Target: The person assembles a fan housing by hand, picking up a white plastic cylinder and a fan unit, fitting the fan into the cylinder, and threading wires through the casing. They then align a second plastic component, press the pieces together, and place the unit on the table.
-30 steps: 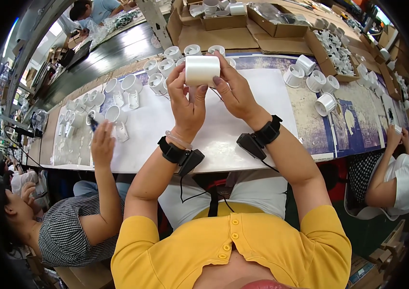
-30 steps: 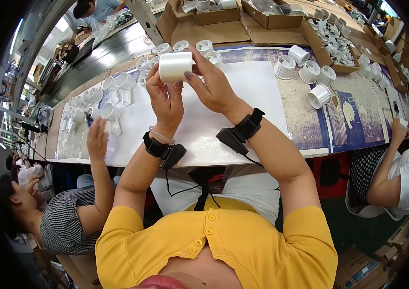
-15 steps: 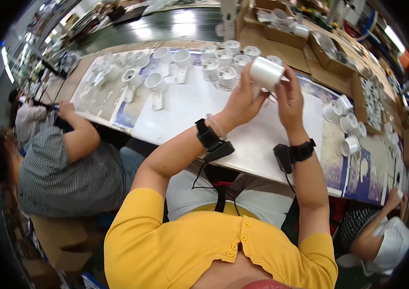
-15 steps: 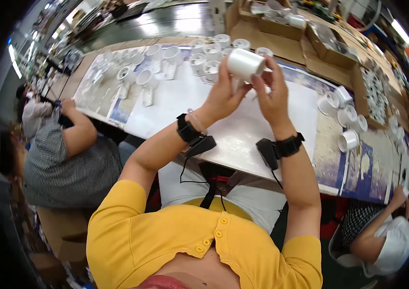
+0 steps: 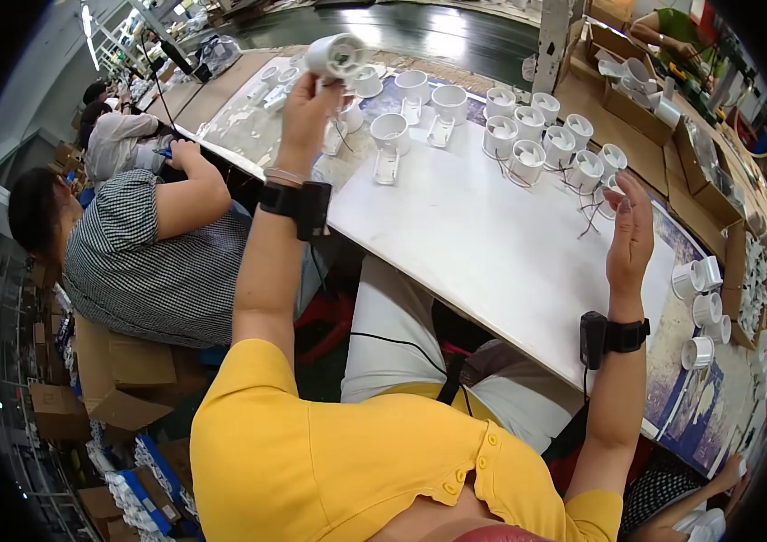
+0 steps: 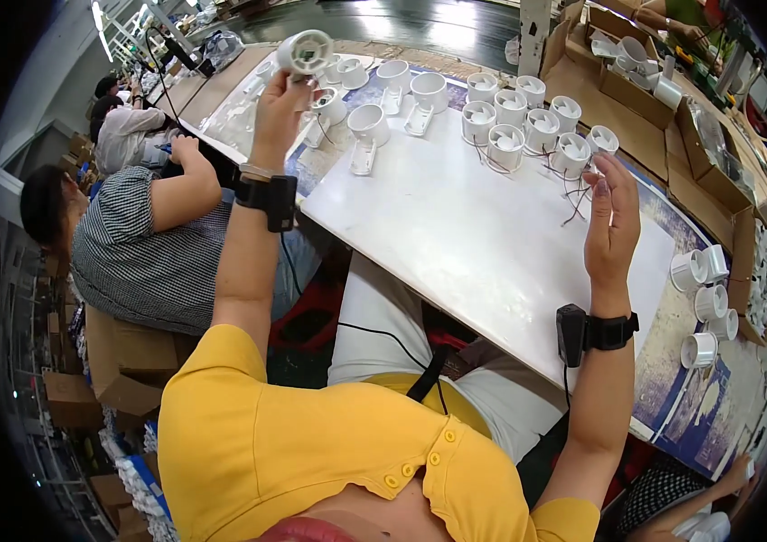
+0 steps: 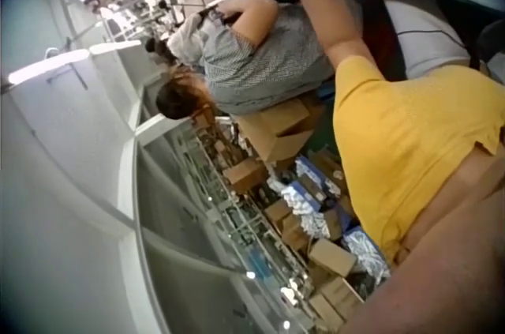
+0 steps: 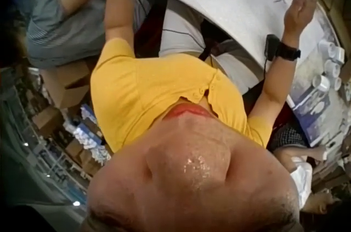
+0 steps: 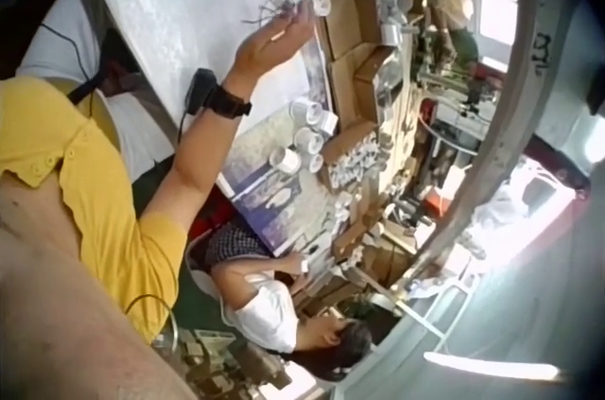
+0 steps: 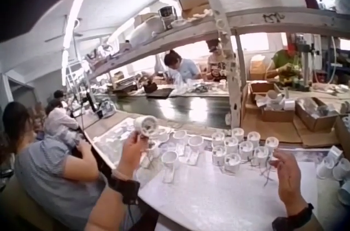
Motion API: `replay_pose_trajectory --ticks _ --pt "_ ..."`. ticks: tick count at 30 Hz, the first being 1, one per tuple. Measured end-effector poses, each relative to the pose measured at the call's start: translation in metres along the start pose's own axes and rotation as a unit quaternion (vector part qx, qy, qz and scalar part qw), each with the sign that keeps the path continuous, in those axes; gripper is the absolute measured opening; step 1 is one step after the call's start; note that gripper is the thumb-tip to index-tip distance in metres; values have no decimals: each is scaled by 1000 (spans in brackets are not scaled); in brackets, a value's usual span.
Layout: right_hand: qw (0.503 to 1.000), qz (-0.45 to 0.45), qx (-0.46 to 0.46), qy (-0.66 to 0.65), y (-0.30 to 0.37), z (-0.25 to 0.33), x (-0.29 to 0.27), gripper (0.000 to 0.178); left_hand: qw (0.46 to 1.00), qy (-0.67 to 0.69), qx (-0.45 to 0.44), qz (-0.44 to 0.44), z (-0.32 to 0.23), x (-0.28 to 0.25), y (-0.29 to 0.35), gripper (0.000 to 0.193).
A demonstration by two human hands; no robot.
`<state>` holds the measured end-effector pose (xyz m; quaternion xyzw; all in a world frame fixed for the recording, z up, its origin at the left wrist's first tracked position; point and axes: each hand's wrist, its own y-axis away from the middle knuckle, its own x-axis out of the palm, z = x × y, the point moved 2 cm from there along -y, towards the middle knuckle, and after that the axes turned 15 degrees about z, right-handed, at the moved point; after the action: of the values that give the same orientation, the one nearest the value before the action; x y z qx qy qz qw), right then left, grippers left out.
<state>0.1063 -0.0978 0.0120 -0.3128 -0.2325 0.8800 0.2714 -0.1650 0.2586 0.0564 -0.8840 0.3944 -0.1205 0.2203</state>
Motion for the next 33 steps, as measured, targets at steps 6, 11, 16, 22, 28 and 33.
replay_pose_trajectory --ticks 6,11,16,22,28,33 --pt "998 24 -4 58 -4 1 11 31 958 -141 -199 -152 66 -113 5 32" --pt "995 39 8 92 -2 -3 9 29 906 -215 -350 -104 109 -154 6 33" --pt "992 39 3 117 -7 -5 11 28 821 -496 -271 -76 100 -180 9 40" --pt "991 6 -12 132 -3 -1 2 24 859 -500 36 -102 32 -20 16 55" --pt "988 -15 -40 148 -5 6 6 20 800 -591 -53 85 40 46 21 68" --pt "994 -9 -11 110 -2 2 4 23 818 -555 -18 150 20 86 43 75"
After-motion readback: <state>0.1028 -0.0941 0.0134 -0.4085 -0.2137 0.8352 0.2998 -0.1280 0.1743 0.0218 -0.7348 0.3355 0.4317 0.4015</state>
